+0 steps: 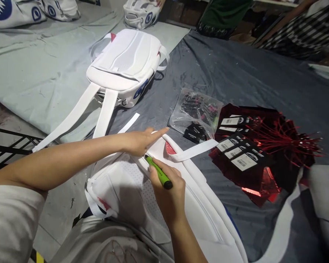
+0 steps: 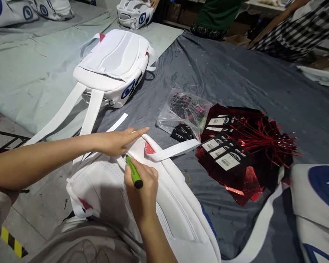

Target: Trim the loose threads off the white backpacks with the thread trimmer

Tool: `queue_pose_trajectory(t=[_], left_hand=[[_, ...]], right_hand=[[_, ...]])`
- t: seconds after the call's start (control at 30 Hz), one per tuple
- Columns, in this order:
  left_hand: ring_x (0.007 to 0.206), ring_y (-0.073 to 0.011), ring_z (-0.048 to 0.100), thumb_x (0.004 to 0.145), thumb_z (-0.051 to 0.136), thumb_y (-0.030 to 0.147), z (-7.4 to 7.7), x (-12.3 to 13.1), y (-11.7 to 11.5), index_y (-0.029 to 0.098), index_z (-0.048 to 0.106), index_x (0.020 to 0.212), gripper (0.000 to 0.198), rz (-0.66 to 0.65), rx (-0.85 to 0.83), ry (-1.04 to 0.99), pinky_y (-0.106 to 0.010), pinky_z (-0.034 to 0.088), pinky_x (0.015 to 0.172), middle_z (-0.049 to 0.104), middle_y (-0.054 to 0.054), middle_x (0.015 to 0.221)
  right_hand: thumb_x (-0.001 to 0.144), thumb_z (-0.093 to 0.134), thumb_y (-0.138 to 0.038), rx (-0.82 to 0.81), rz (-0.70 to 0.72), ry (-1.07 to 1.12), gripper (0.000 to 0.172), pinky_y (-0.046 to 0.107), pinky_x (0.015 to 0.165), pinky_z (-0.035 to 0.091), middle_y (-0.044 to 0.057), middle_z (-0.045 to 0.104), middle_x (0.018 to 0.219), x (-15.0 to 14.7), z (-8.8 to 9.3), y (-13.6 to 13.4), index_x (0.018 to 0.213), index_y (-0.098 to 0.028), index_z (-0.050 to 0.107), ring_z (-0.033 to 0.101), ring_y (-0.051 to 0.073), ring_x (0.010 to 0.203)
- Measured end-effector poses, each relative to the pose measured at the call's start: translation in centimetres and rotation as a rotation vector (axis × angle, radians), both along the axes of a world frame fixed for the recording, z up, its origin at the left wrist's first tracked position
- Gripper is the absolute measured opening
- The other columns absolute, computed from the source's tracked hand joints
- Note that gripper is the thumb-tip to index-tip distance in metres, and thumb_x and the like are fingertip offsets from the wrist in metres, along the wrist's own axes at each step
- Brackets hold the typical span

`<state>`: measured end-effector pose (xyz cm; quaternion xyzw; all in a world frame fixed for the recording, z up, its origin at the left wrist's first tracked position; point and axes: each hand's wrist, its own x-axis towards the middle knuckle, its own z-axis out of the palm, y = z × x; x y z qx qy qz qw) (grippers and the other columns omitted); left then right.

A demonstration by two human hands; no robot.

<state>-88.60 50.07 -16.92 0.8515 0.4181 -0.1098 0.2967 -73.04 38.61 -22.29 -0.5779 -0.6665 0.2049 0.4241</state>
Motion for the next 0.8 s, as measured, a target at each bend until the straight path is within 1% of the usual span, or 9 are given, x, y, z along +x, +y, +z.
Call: queue_pose_trajectory(t=[0.07,0.2,0.3,0.4,0.47,0.57,0.7,0.8], left_hand=[[0.083,-0.0161,0.061,0.085,0.049,0.018,-0.11,0.01,-0.07,0.035,-0.020,0.153,0.098,0.010,0.007,-0.006,-0.026,0.046,0.070,0.031,-0.014,0.151],[0.093,-0.0190,0.063,0.084,0.050,0.017,-0.21,0.10,-0.17,0.034,-0.018,0.153,0.099,0.015,0.016,-0.015,-0.026,0.046,0.074,0.030,-0.015,0.153],[0.091,-0.0189,0.063,0.083,0.052,0.016,-0.20,0.18,-0.19,0.035,-0.018,0.153,0.101,0.023,0.030,0.007,-0.026,0.047,0.072,0.030,-0.015,0.153],[0.086,-0.0177,0.064,0.082,0.051,0.014,-0.30,0.22,-0.18,0.034,-0.019,0.153,0.102,0.016,0.037,0.010,-0.026,0.047,0.070,0.031,-0.015,0.153],[0.090,-0.0192,0.064,0.083,0.051,0.015,-0.46,0.23,-0.17,0.034,-0.018,0.154,0.101,0.008,0.048,0.004,-0.026,0.047,0.071,0.030,-0.015,0.153],[0.097,-0.0224,0.064,0.084,0.051,0.018,-0.69,0.22,-0.15,0.035,-0.017,0.154,0.099,0.010,0.068,-0.001,-0.028,0.048,0.074,0.027,-0.016,0.154],[0.098,-0.0223,0.064,0.083,0.051,0.016,-0.69,0.14,-0.14,0.035,-0.016,0.154,0.099,0.010,0.055,-0.023,-0.029,0.049,0.077,0.026,-0.016,0.155],[0.098,-0.0215,0.064,0.083,0.051,0.015,-0.71,-0.15,-0.19,0.036,-0.015,0.154,0.099,0.014,0.043,-0.048,-0.028,0.049,0.077,0.027,-0.015,0.156]], right_hand=[[0.085,0.060,-0.023,-0.009,0.008,0.008,0.020,0.039,0.085,0.049,0.004,0.076,0.089,-0.10,-0.04,-0.05,0.098,-0.020,0.074,0.070,0.024,0.084],[0.085,0.060,-0.022,-0.003,-0.044,0.011,0.019,0.040,0.086,0.048,0.005,0.076,0.091,-0.39,-0.09,-0.10,0.098,-0.019,0.074,0.070,0.024,0.084],[0.085,0.060,-0.022,-0.021,-0.009,0.049,0.019,0.039,0.086,0.048,0.004,0.076,0.091,-0.47,-0.09,-0.10,0.099,-0.020,0.074,0.069,0.023,0.085],[0.084,0.062,-0.022,-0.019,-0.054,0.012,0.018,0.041,0.087,0.046,0.004,0.076,0.089,-0.41,-0.04,-0.07,0.096,-0.020,0.075,0.070,0.024,0.082],[0.084,0.062,-0.021,-0.032,-0.051,0.034,0.018,0.040,0.087,0.047,0.004,0.076,0.091,-0.37,0.02,-0.04,0.097,-0.020,0.075,0.070,0.024,0.084],[0.084,0.061,-0.021,-0.066,-0.001,0.069,0.020,0.039,0.086,0.048,0.004,0.076,0.091,-0.23,0.05,-0.09,0.098,-0.021,0.074,0.070,0.023,0.086],[0.084,0.062,-0.022,-0.047,-0.063,0.030,0.020,0.042,0.088,0.046,0.005,0.076,0.094,0.18,-0.28,-0.47,0.099,-0.021,0.074,0.069,0.025,0.088],[0.084,0.062,-0.022,-0.069,-0.043,0.084,0.021,0.041,0.088,0.046,0.004,0.076,0.096,0.48,-0.54,-0.67,0.101,-0.021,0.074,0.069,0.024,0.090]])
